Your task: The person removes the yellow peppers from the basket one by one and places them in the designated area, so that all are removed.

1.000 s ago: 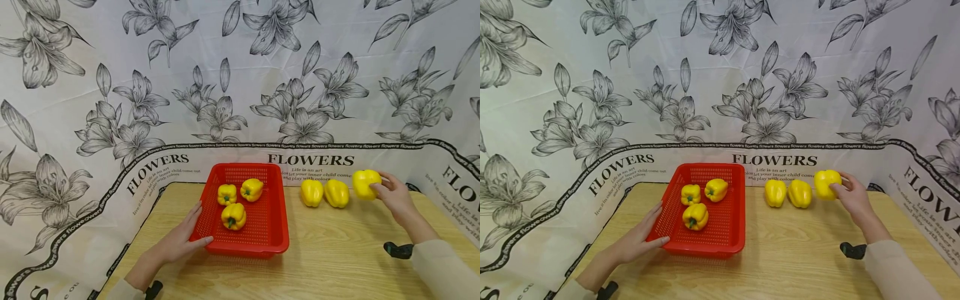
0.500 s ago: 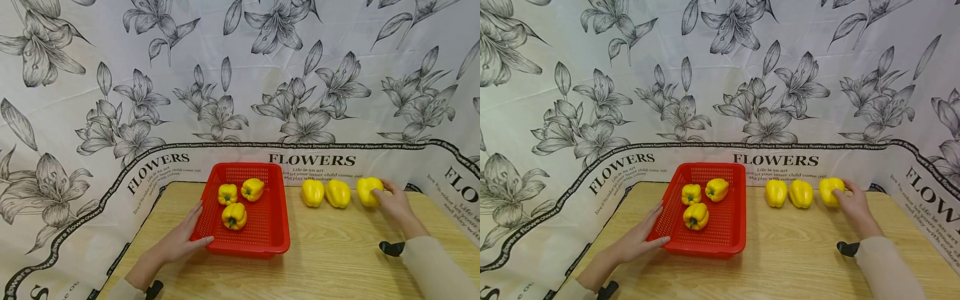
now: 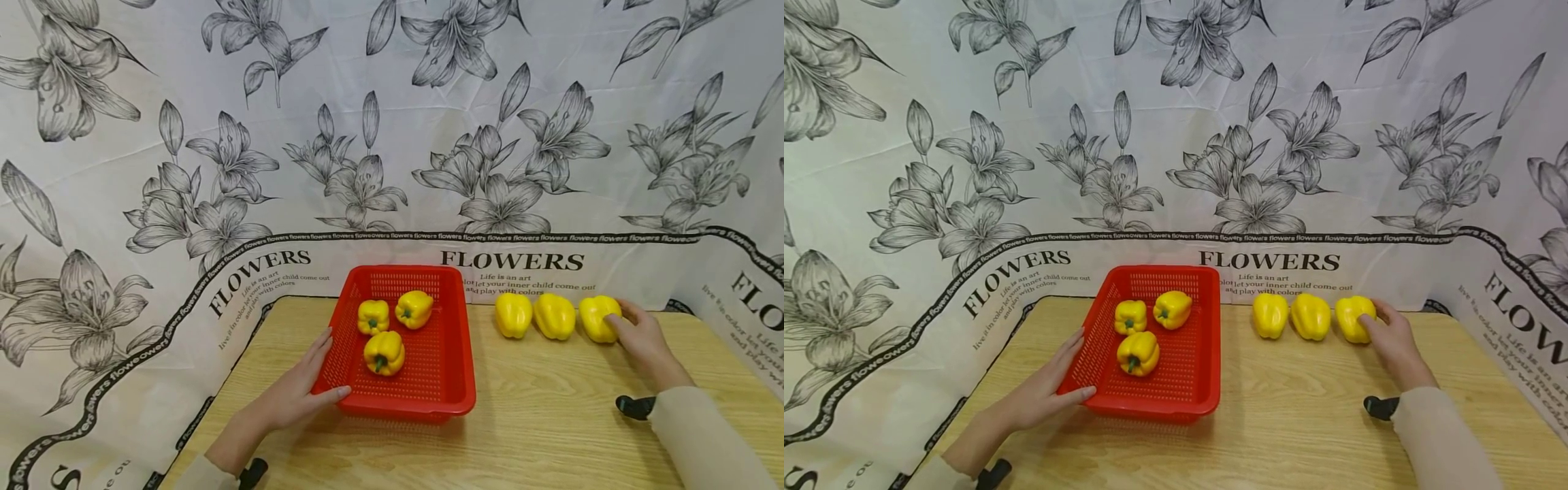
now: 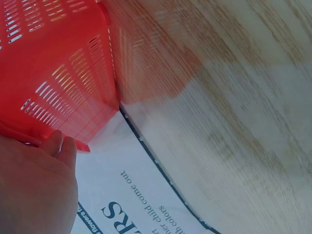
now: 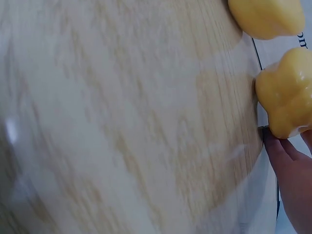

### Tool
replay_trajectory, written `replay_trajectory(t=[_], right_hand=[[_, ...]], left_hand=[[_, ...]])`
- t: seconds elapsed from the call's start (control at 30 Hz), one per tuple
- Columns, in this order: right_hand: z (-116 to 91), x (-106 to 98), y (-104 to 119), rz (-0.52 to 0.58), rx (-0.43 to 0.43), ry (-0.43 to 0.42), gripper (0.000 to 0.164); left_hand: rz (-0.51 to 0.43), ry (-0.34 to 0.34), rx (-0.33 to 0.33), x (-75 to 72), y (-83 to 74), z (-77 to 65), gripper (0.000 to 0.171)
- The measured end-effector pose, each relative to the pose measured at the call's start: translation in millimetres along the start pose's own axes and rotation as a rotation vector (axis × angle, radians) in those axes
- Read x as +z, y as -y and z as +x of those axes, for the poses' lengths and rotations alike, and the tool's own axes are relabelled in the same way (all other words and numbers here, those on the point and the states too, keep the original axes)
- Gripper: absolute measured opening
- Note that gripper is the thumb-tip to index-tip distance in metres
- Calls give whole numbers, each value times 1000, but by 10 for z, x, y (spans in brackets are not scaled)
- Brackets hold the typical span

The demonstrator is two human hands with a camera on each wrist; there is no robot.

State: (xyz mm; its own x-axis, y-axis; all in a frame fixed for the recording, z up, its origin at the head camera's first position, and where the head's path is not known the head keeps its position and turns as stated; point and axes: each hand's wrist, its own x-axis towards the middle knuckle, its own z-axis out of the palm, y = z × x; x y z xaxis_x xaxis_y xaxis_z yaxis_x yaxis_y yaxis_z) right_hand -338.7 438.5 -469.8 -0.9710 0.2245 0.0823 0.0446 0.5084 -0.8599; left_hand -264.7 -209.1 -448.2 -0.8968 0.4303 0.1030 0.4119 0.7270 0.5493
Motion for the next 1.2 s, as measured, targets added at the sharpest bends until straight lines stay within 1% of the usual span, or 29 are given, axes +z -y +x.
replay_trajectory(t=[0.27, 0.43, 0.63, 0.87, 1.0, 1.1, 1.2], right_hand=[[9, -7, -7, 32, 26, -10, 73], [-6, -9, 0, 28, 37, -8, 70], [-24, -5, 8, 24, 64, -26, 67], [-52, -2, -25, 33, 90, -5, 71], [-96, 6, -23, 25, 104, 3, 74], [-141, -3, 16, 6, 84, 18, 76], [-183, -54, 85, -62, 41, 62, 79]], left_hand=[[-4, 0, -3, -13, -25, 3, 99], [3, -1, 0, -10, -29, -6, 100], [-4, -4, 0, 17, -15, -13, 100], [-17, 2, -12, 34, -14, -28, 105], [-19, -1, -3, 29, -12, -23, 103], [-15, -5, 5, 22, -9, -15, 101], [-13, -8, 6, 15, -12, -4, 100]])
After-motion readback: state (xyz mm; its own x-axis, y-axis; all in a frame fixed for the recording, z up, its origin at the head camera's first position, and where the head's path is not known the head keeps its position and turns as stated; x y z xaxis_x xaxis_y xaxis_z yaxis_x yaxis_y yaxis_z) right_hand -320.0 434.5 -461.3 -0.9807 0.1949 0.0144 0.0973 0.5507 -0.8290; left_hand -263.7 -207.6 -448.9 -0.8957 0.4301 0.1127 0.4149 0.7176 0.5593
